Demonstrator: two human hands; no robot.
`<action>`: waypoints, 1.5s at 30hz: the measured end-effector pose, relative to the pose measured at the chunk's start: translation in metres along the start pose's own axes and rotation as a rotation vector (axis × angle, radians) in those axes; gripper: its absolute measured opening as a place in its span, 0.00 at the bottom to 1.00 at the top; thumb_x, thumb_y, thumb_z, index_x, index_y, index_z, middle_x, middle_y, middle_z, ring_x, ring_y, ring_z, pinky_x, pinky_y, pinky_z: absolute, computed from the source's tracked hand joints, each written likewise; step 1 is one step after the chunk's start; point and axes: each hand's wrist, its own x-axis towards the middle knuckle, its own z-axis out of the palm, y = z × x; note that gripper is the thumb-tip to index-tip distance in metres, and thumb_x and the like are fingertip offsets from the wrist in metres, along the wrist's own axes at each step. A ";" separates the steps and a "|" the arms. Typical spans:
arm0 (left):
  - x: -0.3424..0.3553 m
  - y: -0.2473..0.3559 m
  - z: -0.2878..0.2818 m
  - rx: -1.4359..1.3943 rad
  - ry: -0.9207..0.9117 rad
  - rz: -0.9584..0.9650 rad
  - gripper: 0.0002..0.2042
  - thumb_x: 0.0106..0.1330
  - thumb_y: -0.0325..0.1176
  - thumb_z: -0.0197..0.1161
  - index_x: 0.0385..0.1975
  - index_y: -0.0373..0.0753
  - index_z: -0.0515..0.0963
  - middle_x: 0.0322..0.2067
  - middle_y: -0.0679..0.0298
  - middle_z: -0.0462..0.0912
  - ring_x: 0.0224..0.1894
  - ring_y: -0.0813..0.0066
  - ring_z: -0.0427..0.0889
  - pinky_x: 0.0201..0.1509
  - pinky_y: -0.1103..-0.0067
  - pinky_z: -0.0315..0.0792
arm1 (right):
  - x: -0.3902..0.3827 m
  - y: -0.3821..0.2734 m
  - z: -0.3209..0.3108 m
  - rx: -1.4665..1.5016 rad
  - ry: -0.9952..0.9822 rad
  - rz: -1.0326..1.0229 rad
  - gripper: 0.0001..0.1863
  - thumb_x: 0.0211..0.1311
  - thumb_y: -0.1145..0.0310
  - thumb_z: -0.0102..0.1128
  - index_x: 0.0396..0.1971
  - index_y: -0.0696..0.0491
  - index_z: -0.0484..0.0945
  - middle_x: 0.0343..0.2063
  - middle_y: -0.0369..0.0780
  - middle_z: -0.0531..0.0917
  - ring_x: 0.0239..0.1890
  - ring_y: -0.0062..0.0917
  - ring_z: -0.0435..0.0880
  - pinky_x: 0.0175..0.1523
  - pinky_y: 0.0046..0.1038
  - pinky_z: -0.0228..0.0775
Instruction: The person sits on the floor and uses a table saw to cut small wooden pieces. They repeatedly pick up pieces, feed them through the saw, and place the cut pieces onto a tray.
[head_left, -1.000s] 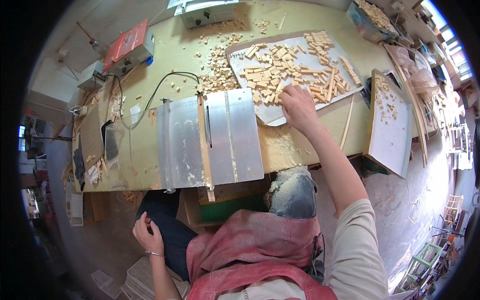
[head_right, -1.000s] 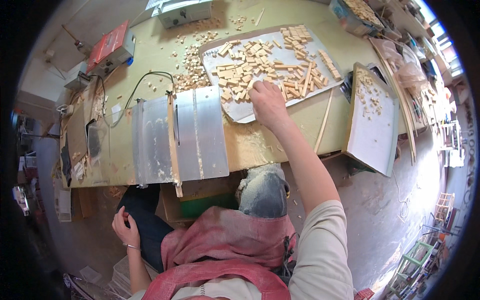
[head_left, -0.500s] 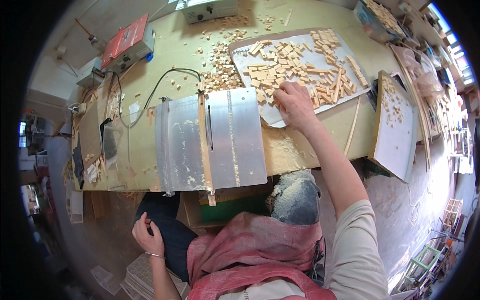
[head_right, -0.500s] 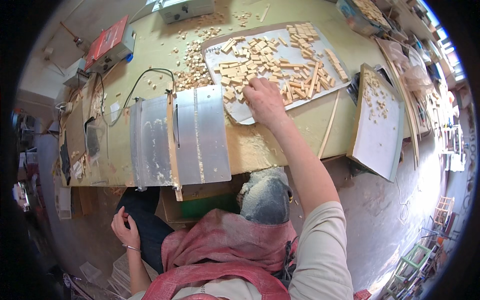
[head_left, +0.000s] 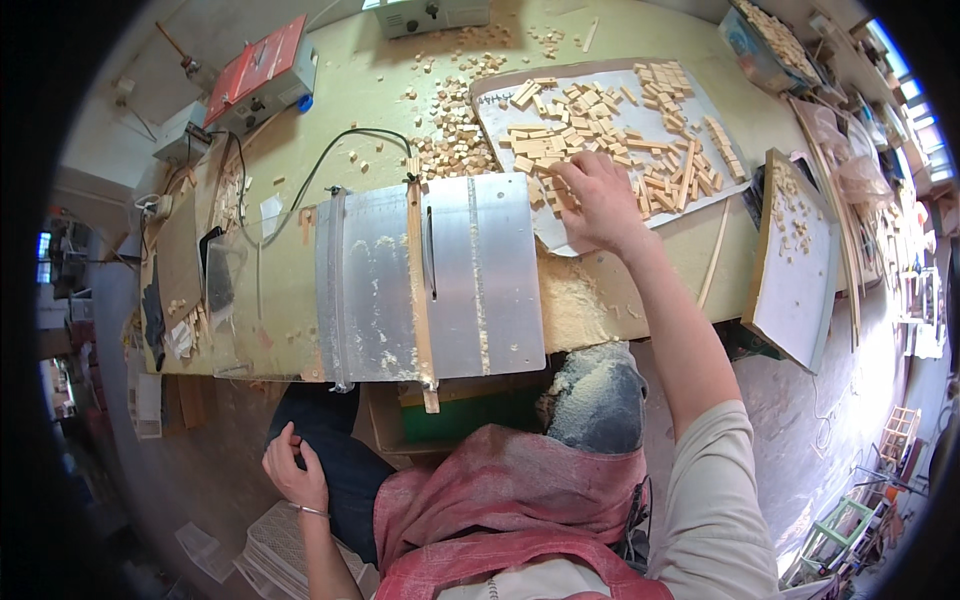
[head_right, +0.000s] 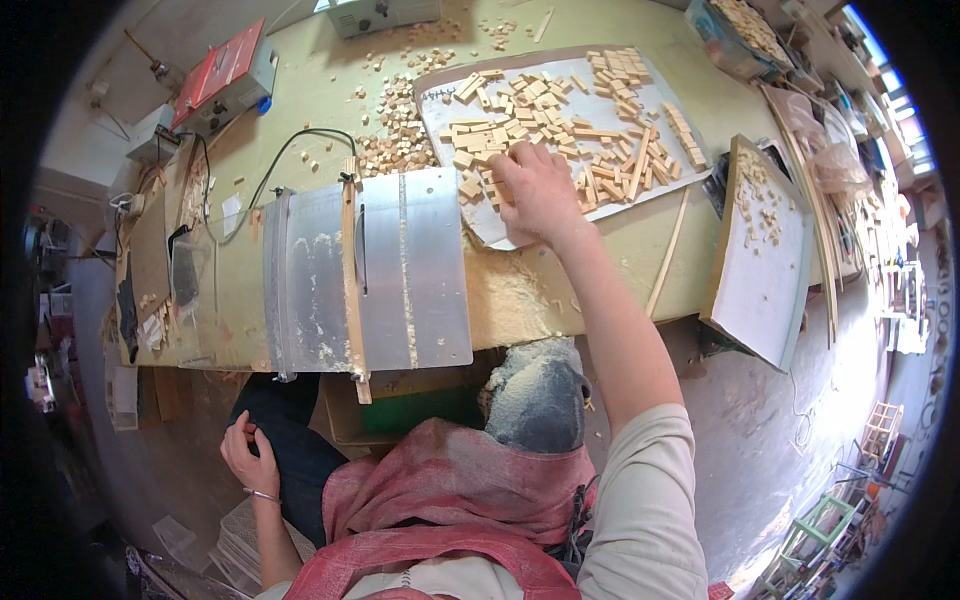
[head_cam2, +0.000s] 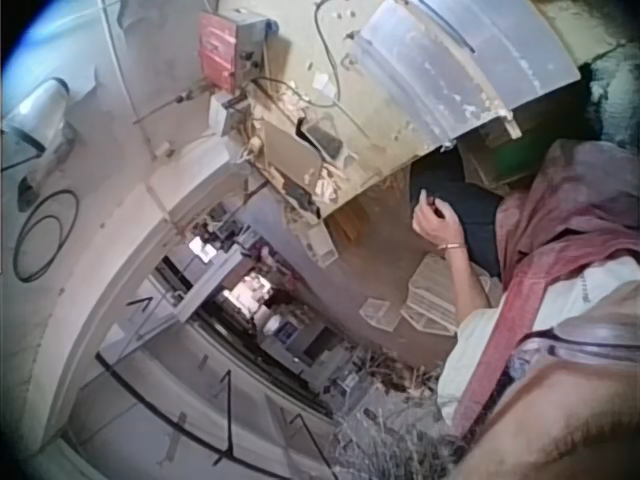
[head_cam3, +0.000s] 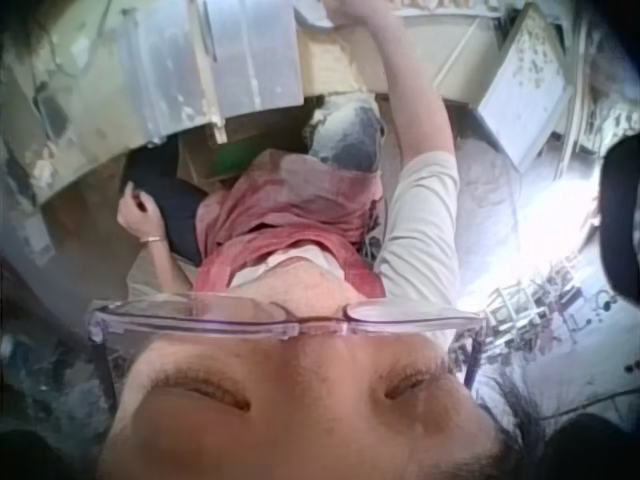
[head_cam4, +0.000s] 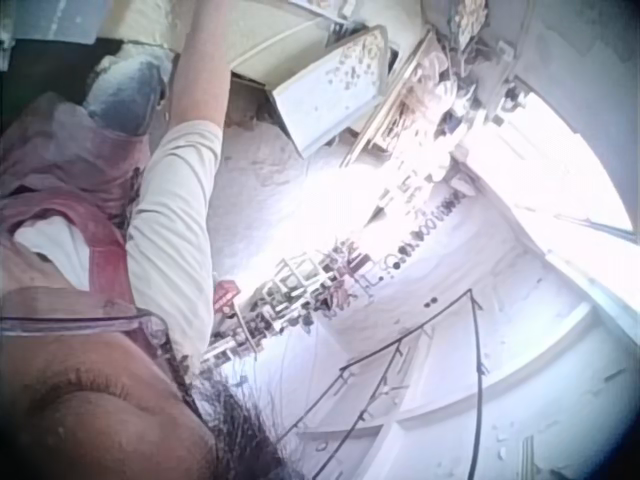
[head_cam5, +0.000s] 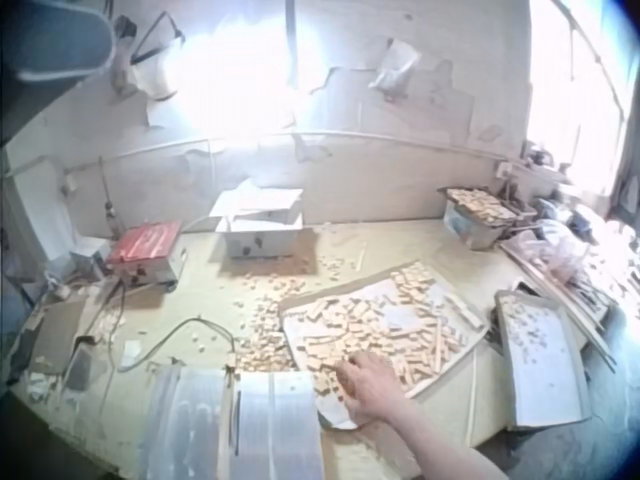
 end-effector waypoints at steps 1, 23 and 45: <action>0.000 -0.001 0.000 0.005 -0.003 -0.004 0.18 0.63 0.24 0.62 0.53 0.35 0.81 0.34 0.59 0.80 0.37 0.61 0.78 0.58 0.64 0.69 | 0.003 0.000 -0.004 0.003 -0.040 0.013 0.27 0.48 0.68 0.71 0.53 0.48 0.79 0.50 0.41 0.77 0.59 0.37 0.76 0.65 0.42 0.66; 0.000 0.000 0.000 0.004 -0.010 -0.008 0.17 0.62 0.23 0.62 0.53 0.34 0.81 0.34 0.59 0.80 0.38 0.60 0.78 0.59 0.64 0.69 | 0.011 -0.004 -0.006 -0.032 -0.184 0.088 0.29 0.45 0.65 0.72 0.52 0.47 0.77 0.51 0.43 0.77 0.60 0.38 0.75 0.68 0.42 0.62; 0.000 0.000 -0.003 -0.001 -0.013 -0.001 0.18 0.62 0.23 0.63 0.54 0.35 0.81 0.35 0.60 0.80 0.39 0.60 0.80 0.59 0.64 0.69 | 0.007 -0.011 -0.013 -0.094 -0.170 0.125 0.29 0.38 0.61 0.70 0.44 0.56 0.75 0.48 0.45 0.77 0.58 0.40 0.75 0.69 0.42 0.61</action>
